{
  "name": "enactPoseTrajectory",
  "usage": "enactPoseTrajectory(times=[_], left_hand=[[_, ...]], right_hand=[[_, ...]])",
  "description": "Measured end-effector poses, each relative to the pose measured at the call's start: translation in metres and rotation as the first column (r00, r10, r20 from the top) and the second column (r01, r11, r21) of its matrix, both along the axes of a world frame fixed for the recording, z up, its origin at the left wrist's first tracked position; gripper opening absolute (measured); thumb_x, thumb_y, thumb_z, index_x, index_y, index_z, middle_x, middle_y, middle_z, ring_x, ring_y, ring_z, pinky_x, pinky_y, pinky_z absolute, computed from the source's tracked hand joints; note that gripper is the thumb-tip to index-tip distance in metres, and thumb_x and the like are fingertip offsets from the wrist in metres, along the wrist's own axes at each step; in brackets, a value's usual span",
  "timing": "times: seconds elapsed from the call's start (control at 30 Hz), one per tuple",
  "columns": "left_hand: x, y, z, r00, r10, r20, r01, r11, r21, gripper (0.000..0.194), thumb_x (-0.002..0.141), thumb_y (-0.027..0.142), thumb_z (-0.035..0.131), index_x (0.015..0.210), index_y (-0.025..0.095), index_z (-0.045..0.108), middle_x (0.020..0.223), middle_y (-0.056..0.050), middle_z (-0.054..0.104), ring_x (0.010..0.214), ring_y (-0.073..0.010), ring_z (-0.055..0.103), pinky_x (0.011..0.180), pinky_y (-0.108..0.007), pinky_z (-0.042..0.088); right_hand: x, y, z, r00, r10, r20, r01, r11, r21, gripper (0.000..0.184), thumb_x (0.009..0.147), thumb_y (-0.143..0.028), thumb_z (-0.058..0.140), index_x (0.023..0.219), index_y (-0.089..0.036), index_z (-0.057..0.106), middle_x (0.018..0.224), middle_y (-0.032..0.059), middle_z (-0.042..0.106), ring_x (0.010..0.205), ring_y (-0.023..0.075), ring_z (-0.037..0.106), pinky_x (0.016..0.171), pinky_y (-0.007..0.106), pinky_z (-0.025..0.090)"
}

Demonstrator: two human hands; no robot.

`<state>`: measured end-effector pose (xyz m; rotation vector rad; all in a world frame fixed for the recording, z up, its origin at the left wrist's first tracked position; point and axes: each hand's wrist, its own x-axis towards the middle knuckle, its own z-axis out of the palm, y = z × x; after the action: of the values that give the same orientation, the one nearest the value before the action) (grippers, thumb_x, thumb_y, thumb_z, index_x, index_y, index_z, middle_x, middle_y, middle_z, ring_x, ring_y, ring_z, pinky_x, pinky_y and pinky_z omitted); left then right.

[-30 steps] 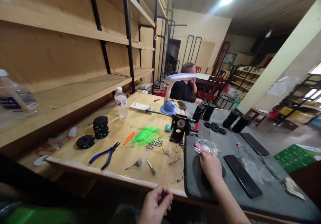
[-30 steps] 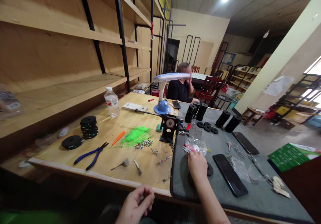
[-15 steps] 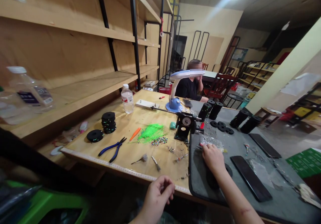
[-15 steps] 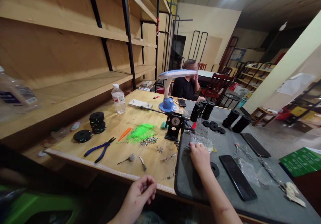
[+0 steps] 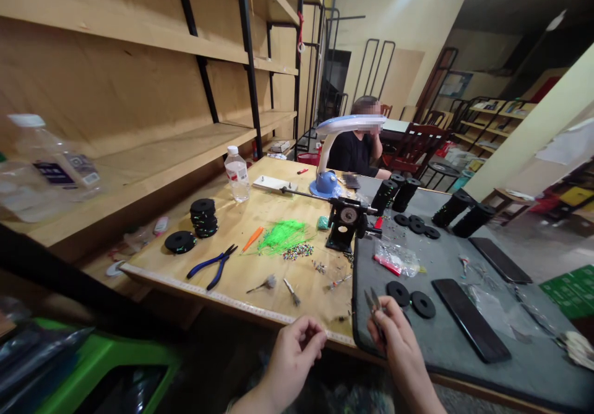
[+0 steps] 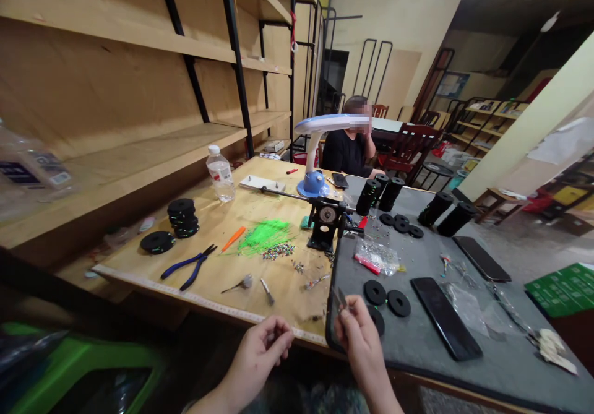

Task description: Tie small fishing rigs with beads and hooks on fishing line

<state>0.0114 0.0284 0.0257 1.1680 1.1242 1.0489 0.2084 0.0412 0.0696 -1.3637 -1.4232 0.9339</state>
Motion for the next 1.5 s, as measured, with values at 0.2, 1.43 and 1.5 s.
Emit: enactPoseTrajectory(times=[0.2,1.43,1.5], left_hand=[[-0.003,-0.006,0.004,0.989,-0.016,-0.149,0.035,0.991,0.128,0.022,0.086,0.034,0.057,0.074,0.016,0.061,0.063,-0.001,0.056,0.059,-0.0135,0.053,0.056,-0.021,0.04],[-0.001,-0.011,0.008,0.99,0.065,0.129,-0.049,0.991,-0.121,0.032,0.074,0.046,0.07,0.07,0.016,0.059,0.056,0.004,0.05,0.047,-0.0072,0.038,0.045,-0.019,0.027],[-0.002,-0.011,0.007,0.973,0.143,0.179,-0.109,0.977,-0.183,0.037,0.069,0.05,0.073,0.071,0.016,0.059,0.057,0.006,0.046,0.047,-0.0055,0.031,0.043,-0.018,0.022]], right_hand=[[0.004,-0.035,-0.007,0.819,0.065,0.57,-0.182,0.972,0.15,0.03,0.097,-0.039,0.039,0.082,-0.023,0.059,0.066,0.0001,0.065,0.059,0.0161,0.062,0.055,0.022,0.043],[0.03,0.017,-0.016,0.376,-0.238,0.896,-0.263,0.899,0.349,0.036,0.099,-0.041,0.037,0.084,-0.02,0.062,0.071,0.0051,0.066,0.071,0.0213,0.06,0.061,0.028,0.036],[0.035,0.034,-0.013,0.288,-0.176,0.941,-0.359,0.891,0.277,0.03,0.097,-0.037,0.045,0.081,-0.019,0.063,0.073,0.0052,0.066,0.072,0.022,0.057,0.064,0.03,0.035]])
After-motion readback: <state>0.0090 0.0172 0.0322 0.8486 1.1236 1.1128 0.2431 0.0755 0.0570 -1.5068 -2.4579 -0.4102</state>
